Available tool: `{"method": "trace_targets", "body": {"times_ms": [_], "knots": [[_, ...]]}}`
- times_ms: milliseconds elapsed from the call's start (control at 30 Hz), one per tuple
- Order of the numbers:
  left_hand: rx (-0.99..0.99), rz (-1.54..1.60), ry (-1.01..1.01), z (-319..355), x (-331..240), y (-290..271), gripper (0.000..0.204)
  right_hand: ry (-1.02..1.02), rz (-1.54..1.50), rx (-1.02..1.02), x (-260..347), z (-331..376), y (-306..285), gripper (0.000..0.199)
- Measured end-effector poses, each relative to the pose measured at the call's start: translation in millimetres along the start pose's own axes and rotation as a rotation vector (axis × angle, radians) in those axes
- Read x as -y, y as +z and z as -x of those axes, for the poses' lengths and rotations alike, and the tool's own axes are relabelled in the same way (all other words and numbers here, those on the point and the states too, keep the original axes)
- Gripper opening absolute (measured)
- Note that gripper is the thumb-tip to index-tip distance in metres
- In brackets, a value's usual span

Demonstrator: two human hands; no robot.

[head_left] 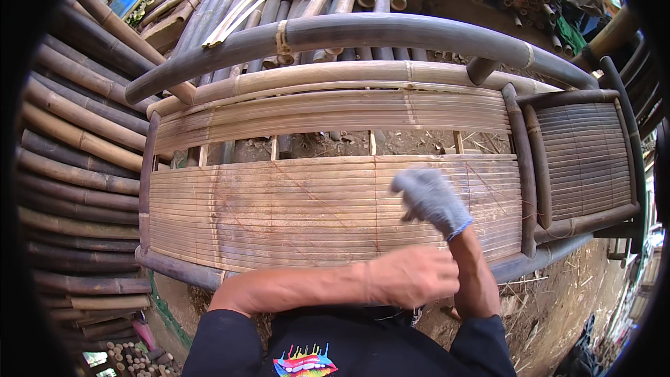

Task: The person weaves thin bamboo strips into the seat and back of a bamboo chair, threading a strand through pre-cut slots and around the frame by hand.

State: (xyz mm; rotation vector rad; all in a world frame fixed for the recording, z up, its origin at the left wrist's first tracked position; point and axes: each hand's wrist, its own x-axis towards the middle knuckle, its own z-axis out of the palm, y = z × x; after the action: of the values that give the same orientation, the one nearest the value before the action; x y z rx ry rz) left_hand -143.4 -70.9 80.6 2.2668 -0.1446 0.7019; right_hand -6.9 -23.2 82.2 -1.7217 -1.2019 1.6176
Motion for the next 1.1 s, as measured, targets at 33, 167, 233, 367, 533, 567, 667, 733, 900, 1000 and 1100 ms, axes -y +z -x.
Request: {"method": "trace_targets", "body": {"times_ms": [33, 167, 233, 367, 533, 567, 667, 733, 900, 1000, 1100], "knots": [[-0.186, -0.036, -0.069, 7.2, 6.8, -18.1, 0.007, -0.156, -0.019, -0.201, -2.8, -1.2, -11.8, 0.029], [-0.486, -0.642, -0.906, 63.8, 100.7, -76.8, 0.046, -0.608, -0.245, -0.551, -17.9, -1.8, -63.0, 0.032], [0.007, -0.245, -1.414, 78.8, 135.0, -103.4, 0.049, -0.606, -1.001, -0.252, 20.2, 10.8, -44.4, 0.042], [0.119, -0.171, -1.442, 89.0, 151.5, -95.1, 0.050, -0.714, -0.751, 0.083, 36.6, 17.1, -58.3, 0.043], [0.027, -0.315, -1.287, 90.1, 140.1, -79.0, 0.045, -0.130, 1.090, 0.041, -37.9, -15.2, -55.2, 0.053], [0.012, -0.357, -1.275, 90.9, 138.1, -81.2, 0.044, -0.036, 1.007, 0.117, -33.5, -1.8, -24.6, 0.054], [-0.034, -0.421, -1.262, 99.4, 137.3, -77.0, 0.044, -0.512, 0.616, 0.110, -7.7, 15.9, 33.0, 0.043], [-0.021, -0.427, -1.256, 94.1, 138.2, -75.8, 0.041, -0.650, 0.666, 0.047, -31.7, 13.4, 30.4, 0.036], [-0.044, -0.427, -1.252, 93.3, 140.2, -83.1, 0.036, -0.335, 0.484, 0.099, -70.2, 44.4, -13.2, 0.024], [-0.180, -0.530, -1.103, 90.3, 144.4, -73.3, 0.024, -0.187, 0.350, -0.170, -81.3, 66.7, -9.0, 0.023], [-0.212, -0.613, -0.734, 35.5, 145.0, -50.0, 0.034, -0.301, 0.340, -0.341, -133.7, 100.6, -18.3, 0.026]]}}
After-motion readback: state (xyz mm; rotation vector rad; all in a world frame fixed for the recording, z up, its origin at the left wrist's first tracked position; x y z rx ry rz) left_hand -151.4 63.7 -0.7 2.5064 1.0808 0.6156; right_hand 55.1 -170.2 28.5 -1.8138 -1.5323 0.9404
